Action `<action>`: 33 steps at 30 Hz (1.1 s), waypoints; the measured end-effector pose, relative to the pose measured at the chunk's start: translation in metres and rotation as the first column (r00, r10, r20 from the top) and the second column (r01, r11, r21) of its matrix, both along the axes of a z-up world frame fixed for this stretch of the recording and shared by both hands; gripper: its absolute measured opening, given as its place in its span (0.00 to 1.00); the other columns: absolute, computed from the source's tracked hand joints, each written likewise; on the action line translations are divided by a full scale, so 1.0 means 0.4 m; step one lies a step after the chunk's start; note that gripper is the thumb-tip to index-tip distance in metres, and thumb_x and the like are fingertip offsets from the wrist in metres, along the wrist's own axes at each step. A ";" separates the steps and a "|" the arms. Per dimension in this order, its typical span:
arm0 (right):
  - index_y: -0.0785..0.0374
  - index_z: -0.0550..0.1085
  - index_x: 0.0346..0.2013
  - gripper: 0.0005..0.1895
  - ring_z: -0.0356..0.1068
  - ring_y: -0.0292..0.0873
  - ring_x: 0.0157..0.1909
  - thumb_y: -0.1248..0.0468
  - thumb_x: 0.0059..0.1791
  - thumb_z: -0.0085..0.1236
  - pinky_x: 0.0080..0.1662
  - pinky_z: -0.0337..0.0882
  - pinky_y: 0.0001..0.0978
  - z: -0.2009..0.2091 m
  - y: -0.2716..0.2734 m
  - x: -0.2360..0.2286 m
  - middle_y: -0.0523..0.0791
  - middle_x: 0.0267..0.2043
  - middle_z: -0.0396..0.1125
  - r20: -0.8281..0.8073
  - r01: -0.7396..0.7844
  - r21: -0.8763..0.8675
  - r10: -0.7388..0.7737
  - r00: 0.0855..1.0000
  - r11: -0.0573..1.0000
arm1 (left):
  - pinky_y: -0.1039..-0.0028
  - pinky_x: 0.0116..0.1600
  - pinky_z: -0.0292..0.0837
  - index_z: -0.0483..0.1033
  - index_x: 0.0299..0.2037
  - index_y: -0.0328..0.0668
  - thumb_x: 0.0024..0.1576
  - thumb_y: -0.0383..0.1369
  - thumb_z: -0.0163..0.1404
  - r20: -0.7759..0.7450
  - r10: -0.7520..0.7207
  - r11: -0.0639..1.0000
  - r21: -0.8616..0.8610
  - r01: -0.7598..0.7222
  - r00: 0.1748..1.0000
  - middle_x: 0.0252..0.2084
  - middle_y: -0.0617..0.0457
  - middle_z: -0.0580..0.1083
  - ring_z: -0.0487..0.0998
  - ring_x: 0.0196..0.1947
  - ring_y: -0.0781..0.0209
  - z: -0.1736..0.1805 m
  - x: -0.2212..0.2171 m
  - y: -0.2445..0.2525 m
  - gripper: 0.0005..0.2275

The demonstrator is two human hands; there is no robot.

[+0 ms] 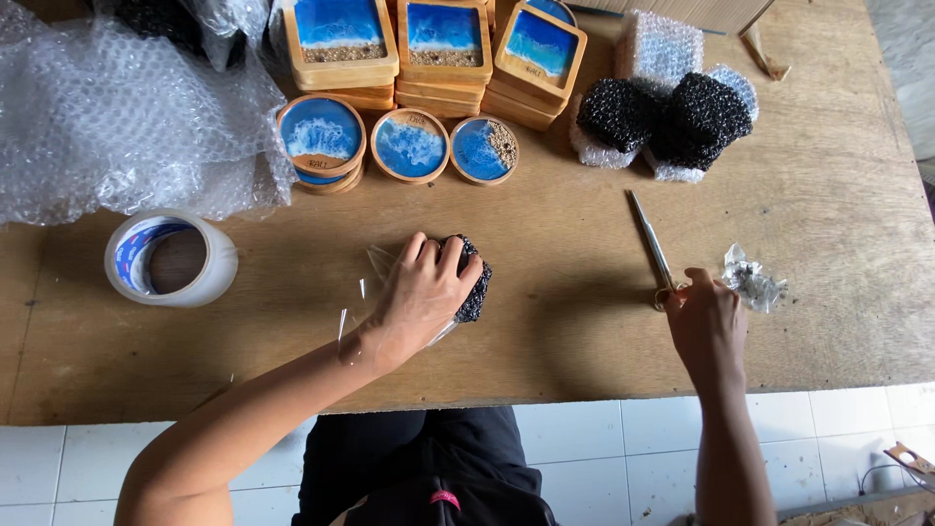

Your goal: The person wraps a circular resin art piece in black bubble wrap, secures the packaging with clear tape, and then uses scissors to trim the excess material.

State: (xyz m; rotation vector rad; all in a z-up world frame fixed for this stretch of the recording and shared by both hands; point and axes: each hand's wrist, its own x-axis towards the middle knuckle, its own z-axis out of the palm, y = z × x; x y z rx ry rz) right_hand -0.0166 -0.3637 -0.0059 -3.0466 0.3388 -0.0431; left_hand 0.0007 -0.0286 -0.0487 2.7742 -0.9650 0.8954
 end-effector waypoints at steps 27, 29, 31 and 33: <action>0.52 0.66 0.35 0.38 0.55 0.46 0.42 0.38 0.18 0.61 0.43 0.61 0.34 -0.021 0.204 0.258 0.41 0.34 0.57 0.092 -0.829 -0.040 0.828 0.553 0.558 | 0.63 0.49 0.62 0.63 0.35 0.59 0.58 0.36 0.37 -0.809 0.028 0.976 0.148 0.157 0.587 0.31 0.51 0.76 0.77 0.39 0.49 0.158 0.151 0.034 0.02; 0.52 0.66 0.35 0.39 0.55 0.45 0.41 0.36 0.17 0.59 0.41 0.60 0.33 -0.010 0.216 0.261 0.41 0.35 0.57 0.128 -0.846 -0.095 0.849 0.513 0.525 | 0.63 0.48 0.62 0.62 0.35 0.61 0.58 0.37 0.38 -0.815 0.033 0.978 0.145 0.149 0.579 0.31 0.54 0.76 0.77 0.40 0.53 0.144 0.158 0.039 0.02; 0.53 0.66 0.34 0.38 0.55 0.45 0.41 0.37 0.18 0.60 0.42 0.60 0.33 -0.002 0.215 0.263 0.41 0.35 0.58 0.130 -0.850 -0.087 0.852 0.507 0.519 | 0.63 0.48 0.62 0.62 0.35 0.61 0.58 0.37 0.37 -0.818 0.034 0.978 0.147 0.151 0.575 0.31 0.54 0.76 0.77 0.40 0.53 0.152 0.154 0.039 0.02; 0.53 0.66 0.34 0.38 0.55 0.45 0.41 0.37 0.18 0.60 0.43 0.60 0.33 -0.001 0.212 0.271 0.41 0.35 0.58 0.137 -0.854 -0.087 0.855 0.500 0.513 | 0.62 0.48 0.62 0.62 0.35 0.61 0.58 0.37 0.37 -0.815 0.036 0.977 0.150 0.152 0.578 0.31 0.55 0.76 0.77 0.40 0.53 0.157 0.156 0.039 0.02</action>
